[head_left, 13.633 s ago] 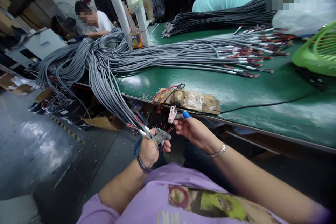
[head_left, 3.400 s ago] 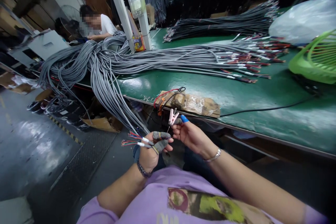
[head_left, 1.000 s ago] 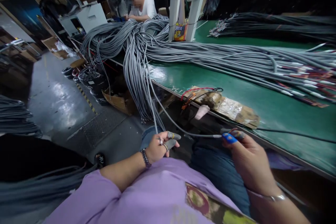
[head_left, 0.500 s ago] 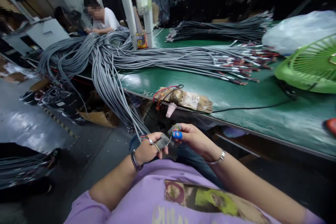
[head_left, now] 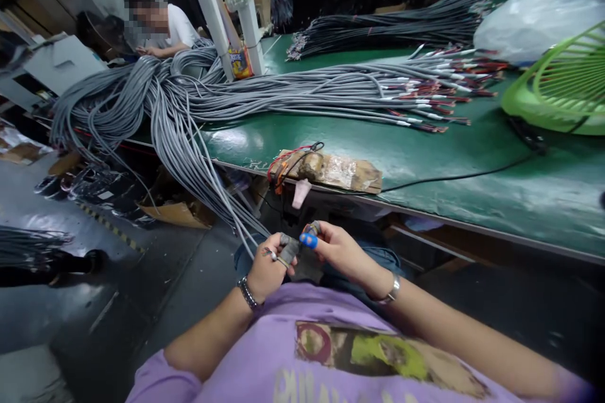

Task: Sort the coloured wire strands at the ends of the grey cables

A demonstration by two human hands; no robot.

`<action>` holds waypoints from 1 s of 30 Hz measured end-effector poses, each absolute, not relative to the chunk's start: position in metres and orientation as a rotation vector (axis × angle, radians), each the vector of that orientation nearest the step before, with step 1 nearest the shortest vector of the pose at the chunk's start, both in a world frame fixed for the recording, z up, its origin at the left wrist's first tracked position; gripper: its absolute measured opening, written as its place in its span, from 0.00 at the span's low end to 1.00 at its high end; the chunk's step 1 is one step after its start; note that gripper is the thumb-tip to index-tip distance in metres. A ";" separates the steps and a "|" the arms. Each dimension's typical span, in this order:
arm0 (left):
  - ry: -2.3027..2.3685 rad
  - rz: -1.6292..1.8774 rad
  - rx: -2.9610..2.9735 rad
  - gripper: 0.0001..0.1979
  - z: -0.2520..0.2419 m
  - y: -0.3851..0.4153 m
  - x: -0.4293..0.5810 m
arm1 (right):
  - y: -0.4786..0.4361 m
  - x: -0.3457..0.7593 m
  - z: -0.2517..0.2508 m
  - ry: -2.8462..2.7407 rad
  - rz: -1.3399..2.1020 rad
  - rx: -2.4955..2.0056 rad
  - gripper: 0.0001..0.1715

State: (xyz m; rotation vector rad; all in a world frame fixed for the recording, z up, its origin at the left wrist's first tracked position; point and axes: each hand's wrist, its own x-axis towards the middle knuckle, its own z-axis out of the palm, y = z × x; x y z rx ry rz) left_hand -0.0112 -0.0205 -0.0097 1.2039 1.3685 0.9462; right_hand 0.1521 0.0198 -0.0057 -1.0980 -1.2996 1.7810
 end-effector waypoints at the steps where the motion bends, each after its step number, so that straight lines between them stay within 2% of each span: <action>1: 1.379 0.934 1.225 0.15 -0.010 -0.021 -0.011 | 0.022 0.150 -0.005 -1.321 1.748 -1.117 0.26; 4: 1.364 0.894 1.247 0.15 -0.010 -0.021 -0.013 | 0.026 0.149 -0.004 -1.357 1.754 -1.109 0.26; 11: 1.193 0.728 1.066 0.21 -0.003 -0.010 -0.013 | 0.033 0.154 0.004 -1.467 1.792 -0.959 0.22; 19: 1.234 0.897 0.911 0.18 -0.003 -0.006 -0.007 | 0.039 0.150 0.003 -1.520 1.666 -1.024 0.13; 26: 1.226 1.113 0.722 0.17 -0.012 -0.008 -0.006 | 0.032 0.143 -0.006 -1.261 1.777 -1.068 0.17; 30: 1.196 1.075 0.726 0.15 -0.014 -0.005 -0.006 | 0.033 0.141 0.002 -1.272 1.792 -0.968 0.18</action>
